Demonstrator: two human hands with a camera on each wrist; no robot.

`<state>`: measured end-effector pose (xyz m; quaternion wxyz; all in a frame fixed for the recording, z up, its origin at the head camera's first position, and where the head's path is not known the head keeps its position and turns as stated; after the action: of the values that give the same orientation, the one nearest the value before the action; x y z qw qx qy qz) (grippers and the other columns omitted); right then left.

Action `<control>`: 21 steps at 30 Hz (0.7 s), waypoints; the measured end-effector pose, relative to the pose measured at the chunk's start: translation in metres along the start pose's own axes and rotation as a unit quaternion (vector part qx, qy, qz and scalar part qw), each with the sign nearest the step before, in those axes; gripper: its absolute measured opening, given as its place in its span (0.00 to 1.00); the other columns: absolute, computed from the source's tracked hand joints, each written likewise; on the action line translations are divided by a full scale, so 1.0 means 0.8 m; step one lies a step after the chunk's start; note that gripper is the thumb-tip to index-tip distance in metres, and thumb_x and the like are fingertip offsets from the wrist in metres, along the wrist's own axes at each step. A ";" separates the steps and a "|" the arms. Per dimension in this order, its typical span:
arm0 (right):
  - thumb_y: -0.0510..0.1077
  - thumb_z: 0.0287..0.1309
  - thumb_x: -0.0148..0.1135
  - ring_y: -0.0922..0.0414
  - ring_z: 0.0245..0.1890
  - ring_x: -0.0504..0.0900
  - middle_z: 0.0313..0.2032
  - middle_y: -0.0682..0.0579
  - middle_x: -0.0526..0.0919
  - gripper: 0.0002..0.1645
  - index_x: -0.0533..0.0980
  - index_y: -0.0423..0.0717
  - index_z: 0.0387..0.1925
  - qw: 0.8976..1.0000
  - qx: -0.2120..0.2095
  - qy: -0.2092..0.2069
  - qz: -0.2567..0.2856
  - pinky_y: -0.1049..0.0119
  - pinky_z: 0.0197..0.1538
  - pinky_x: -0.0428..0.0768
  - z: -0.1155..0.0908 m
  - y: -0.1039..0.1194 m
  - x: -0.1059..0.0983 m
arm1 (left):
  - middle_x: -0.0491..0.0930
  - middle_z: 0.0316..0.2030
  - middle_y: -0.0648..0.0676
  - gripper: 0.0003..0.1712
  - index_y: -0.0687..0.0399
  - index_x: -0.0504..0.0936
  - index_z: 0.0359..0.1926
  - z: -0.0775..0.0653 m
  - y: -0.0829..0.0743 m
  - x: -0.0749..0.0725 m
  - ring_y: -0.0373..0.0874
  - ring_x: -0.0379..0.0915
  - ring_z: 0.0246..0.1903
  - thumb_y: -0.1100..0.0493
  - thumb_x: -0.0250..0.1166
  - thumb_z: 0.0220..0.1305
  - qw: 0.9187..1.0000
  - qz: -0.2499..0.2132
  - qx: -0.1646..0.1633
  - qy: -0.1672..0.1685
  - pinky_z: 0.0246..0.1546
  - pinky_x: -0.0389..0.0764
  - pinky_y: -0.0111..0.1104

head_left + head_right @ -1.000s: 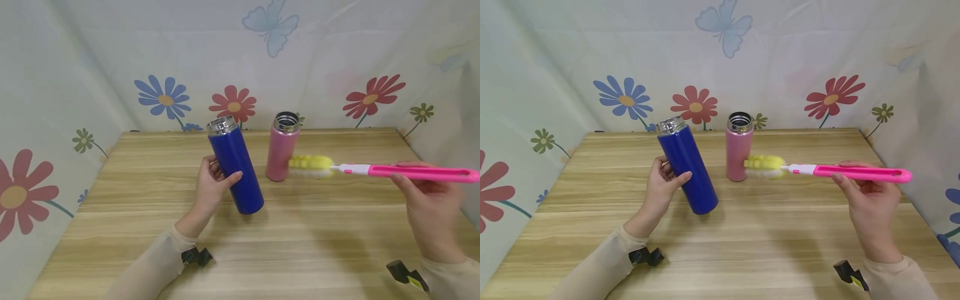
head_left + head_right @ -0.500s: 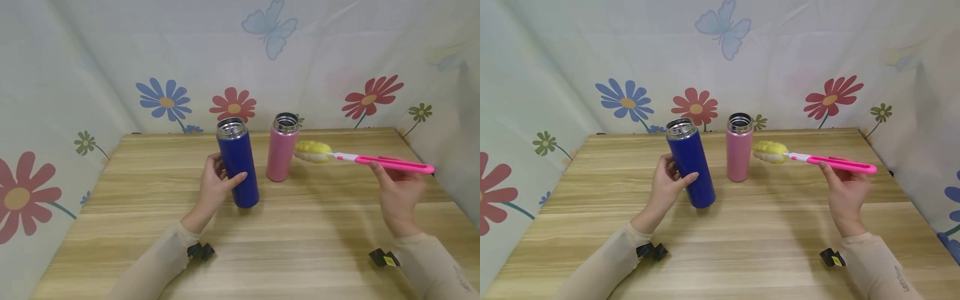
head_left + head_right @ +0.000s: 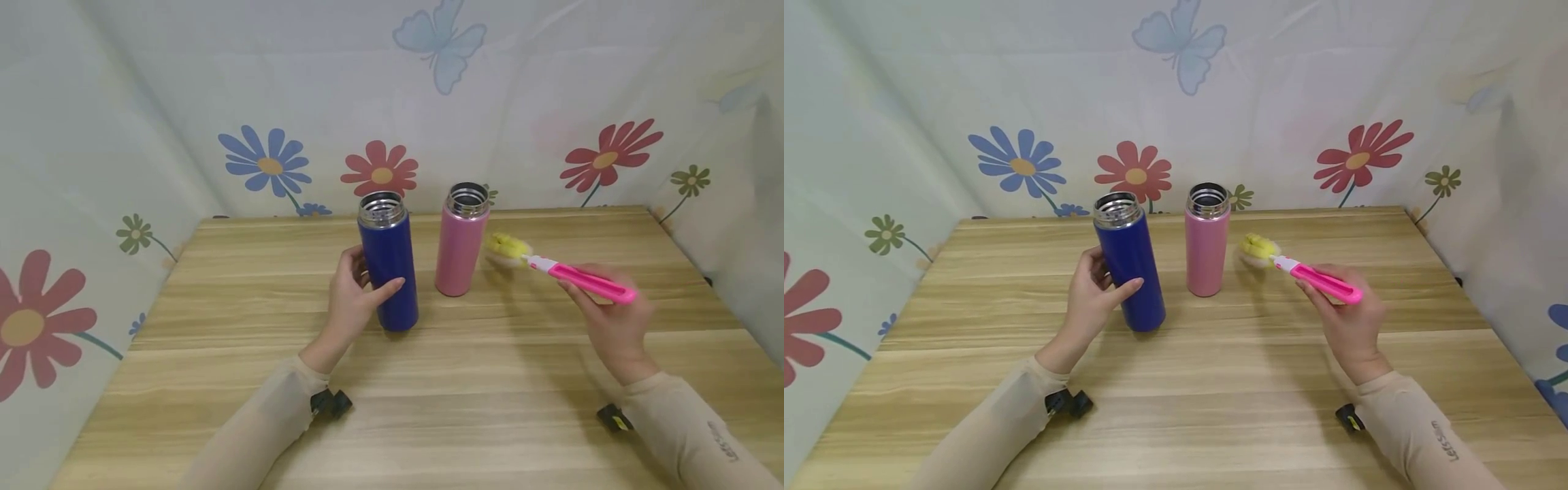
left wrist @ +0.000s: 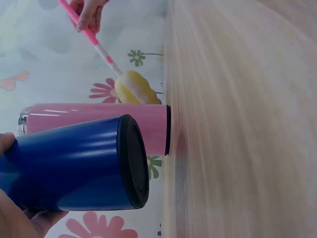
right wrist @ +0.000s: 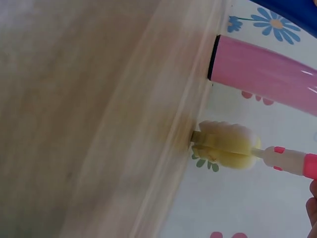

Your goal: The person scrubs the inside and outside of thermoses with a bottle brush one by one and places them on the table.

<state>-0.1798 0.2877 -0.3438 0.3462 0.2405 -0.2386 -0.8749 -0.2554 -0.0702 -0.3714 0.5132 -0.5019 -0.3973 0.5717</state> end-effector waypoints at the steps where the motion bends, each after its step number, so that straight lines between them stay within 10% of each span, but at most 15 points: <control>1: 0.22 0.33 0.73 0.80 0.42 0.78 0.40 0.74 0.80 0.21 0.81 0.30 0.37 1.000 -0.011 0.002 0.003 0.87 0.47 0.75 -0.001 0.001 0.002 | 0.72 0.60 0.58 0.44 0.57 0.61 0.65 0.000 0.000 0.000 0.50 0.71 0.61 0.55 0.75 0.50 1.000 0.001 0.003 -0.001 0.64 0.72 0.42; 8: 0.39 0.46 0.74 0.79 0.44 0.76 0.34 0.36 0.84 0.18 0.80 0.30 0.37 0.997 -0.064 0.033 -0.027 0.88 0.50 0.71 -0.012 0.009 0.007 | 0.72 0.59 0.58 0.44 0.59 0.61 0.64 0.005 -0.002 0.004 0.50 0.71 0.60 0.58 0.75 0.50 1.000 -0.002 0.030 0.000 0.63 0.73 0.42; 13: 0.63 0.55 0.62 0.57 0.32 0.81 0.31 0.38 0.85 0.34 0.81 0.32 0.35 0.988 -0.120 0.048 -0.080 0.91 0.49 0.68 -0.021 0.021 0.008 | 0.72 0.58 0.58 0.44 0.59 0.60 0.63 0.009 0.000 0.007 0.50 0.71 0.58 0.59 0.75 0.50 0.999 -0.005 0.036 0.003 0.63 0.73 0.43; 21: 0.66 0.59 0.58 0.48 0.24 0.81 0.27 0.42 0.85 0.35 0.80 0.35 0.30 0.970 -0.197 0.052 -0.131 0.62 0.28 0.76 -0.031 0.037 0.009 | 0.72 0.57 0.59 0.43 0.60 0.62 0.62 0.016 0.005 0.011 0.51 0.72 0.57 0.59 0.76 0.49 0.999 0.000 0.042 0.000 0.64 0.72 0.43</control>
<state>-0.1556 0.2572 -0.3473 0.2810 0.2420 -0.0095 -0.9287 -0.2687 -0.0617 -0.3746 0.5339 -0.4800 -0.3730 0.5878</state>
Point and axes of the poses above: each hand's wrist, its own z-axis towards the middle knuckle, its own x-axis out of the palm, y = z × x, the point moved 6 cm from there along z, towards the middle knuckle
